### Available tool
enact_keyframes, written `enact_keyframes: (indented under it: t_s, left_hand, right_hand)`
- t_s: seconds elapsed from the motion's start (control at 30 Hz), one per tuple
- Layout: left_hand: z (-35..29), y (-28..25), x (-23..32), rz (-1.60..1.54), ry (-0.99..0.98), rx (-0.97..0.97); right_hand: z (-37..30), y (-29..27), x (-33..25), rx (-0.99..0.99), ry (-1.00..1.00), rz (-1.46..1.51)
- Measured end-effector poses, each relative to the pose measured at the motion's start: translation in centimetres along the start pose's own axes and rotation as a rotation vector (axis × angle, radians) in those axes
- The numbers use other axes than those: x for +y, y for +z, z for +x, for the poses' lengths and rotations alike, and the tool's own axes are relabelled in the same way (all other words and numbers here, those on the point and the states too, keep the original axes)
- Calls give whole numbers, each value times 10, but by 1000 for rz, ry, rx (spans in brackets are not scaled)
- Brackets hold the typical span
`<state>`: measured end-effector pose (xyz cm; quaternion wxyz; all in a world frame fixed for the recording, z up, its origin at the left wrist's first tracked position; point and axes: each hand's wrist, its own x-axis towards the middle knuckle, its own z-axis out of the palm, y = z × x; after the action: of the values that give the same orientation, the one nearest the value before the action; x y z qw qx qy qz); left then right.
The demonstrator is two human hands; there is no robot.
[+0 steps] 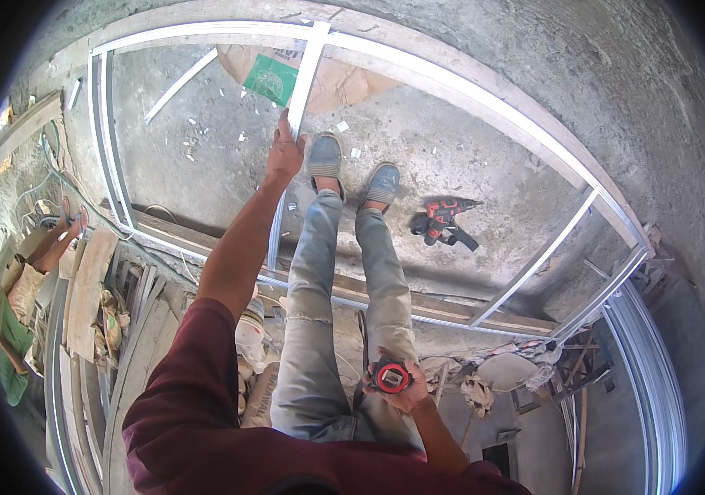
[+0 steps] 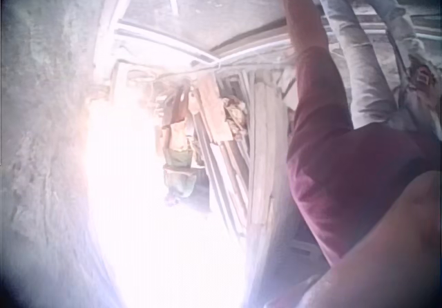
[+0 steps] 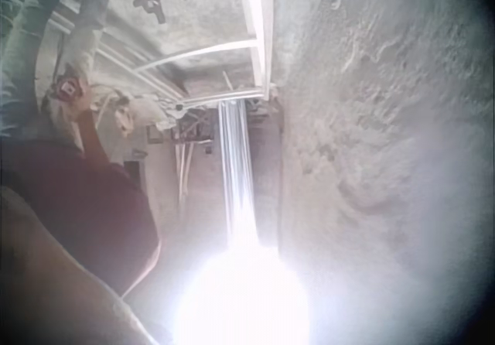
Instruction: The person assembles a rectangular metal frame on the floor, using a tape measure to measure and mark the metal profiles. They position the frame pieces and verify dimensions before proceeding.
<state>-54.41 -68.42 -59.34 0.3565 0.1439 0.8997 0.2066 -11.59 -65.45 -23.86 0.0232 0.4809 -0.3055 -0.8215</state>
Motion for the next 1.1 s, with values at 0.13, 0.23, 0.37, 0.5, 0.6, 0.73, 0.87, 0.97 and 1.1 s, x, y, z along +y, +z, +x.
enact_keyframes:
  t_s: [0.13,0.23,0.37,0.5,0.6,0.73,0.87,0.97,1.1]
  left_hand:
    - [-6,-3,8,6,-5,-3]
    - [-12,-4,11,25,-6,-4]
    - [-23,-3,4,51,-13,-25]
    - [-32,1,-2,77,23,-27]
    - [-32,-2,13,103,-25,-64]
    - [-31,4,0,56,-31,-29]
    - [-31,8,-3,23,-57,17]
    - [-29,10,4,-37,-147,30]
    - [-31,11,5,-50,-215,18]
  right_hand:
    - [0,-4,-7,3,7,-3]
    - [-1,6,-10,53,13,-26]
    - [-3,7,-11,68,10,-35]
    - [-3,7,-11,64,16,-25]
    - [-4,3,-11,55,12,-5]
    - [-7,1,-16,53,19,-23]
    - [-9,-6,-21,63,43,-21]
    - [-14,-15,-21,90,45,-36]
    - [-14,-4,-24,89,53,-125]
